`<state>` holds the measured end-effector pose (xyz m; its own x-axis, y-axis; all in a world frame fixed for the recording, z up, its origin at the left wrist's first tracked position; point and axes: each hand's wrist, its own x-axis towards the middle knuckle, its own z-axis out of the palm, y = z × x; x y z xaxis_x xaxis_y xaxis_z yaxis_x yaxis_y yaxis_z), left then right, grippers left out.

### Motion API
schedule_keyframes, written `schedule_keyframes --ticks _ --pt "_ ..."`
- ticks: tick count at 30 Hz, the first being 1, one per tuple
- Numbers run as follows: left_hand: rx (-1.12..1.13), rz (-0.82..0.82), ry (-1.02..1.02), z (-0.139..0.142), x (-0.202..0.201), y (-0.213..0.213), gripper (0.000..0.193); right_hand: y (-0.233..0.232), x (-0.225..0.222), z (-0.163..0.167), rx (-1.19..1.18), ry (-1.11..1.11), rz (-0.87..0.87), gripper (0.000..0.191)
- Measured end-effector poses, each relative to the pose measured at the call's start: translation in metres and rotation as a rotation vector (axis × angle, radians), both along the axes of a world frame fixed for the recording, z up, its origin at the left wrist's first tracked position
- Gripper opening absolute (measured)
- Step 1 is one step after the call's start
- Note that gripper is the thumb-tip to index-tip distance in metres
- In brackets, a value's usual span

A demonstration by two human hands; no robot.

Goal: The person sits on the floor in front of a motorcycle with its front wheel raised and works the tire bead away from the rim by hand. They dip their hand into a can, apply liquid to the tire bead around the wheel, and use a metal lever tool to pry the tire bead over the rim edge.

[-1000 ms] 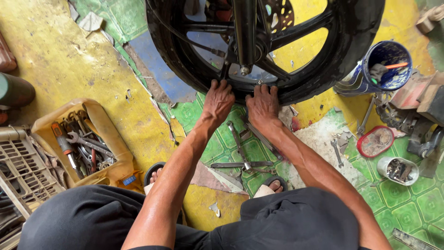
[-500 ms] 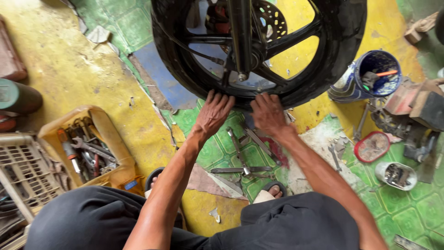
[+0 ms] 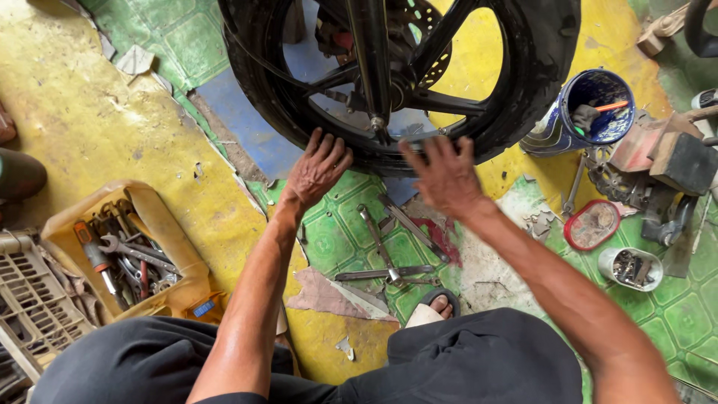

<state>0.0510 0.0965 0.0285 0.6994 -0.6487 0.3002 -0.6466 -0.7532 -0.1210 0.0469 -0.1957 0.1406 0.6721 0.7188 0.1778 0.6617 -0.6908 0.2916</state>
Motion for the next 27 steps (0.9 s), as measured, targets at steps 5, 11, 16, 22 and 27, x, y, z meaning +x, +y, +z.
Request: schedule_keyframes --ticks 5,11,16,22,27 --pt "-0.009 -0.029 -0.027 0.004 0.01 0.006 0.047 0.034 -0.013 -0.043 0.028 0.029 -0.016 0.05" --pt "0.022 -0.076 0.066 0.008 0.012 0.01 0.04 0.033 -0.012 -0.074 0.184 0.113 -0.075 0.039" --pt "0.009 -0.042 0.152 0.006 0.008 0.001 0.03 0.027 -0.01 -0.071 0.18 0.225 -0.086 0.036" --pt "-0.089 0.012 0.282 0.012 0.006 -0.025 0.022 0.033 -0.003 -0.061 0.041 0.334 -0.233 0.028" --pt "-0.125 0.056 0.3 0.011 0.0 -0.03 0.019 0.032 0.0 -0.06 -0.031 0.316 -0.267 0.025"
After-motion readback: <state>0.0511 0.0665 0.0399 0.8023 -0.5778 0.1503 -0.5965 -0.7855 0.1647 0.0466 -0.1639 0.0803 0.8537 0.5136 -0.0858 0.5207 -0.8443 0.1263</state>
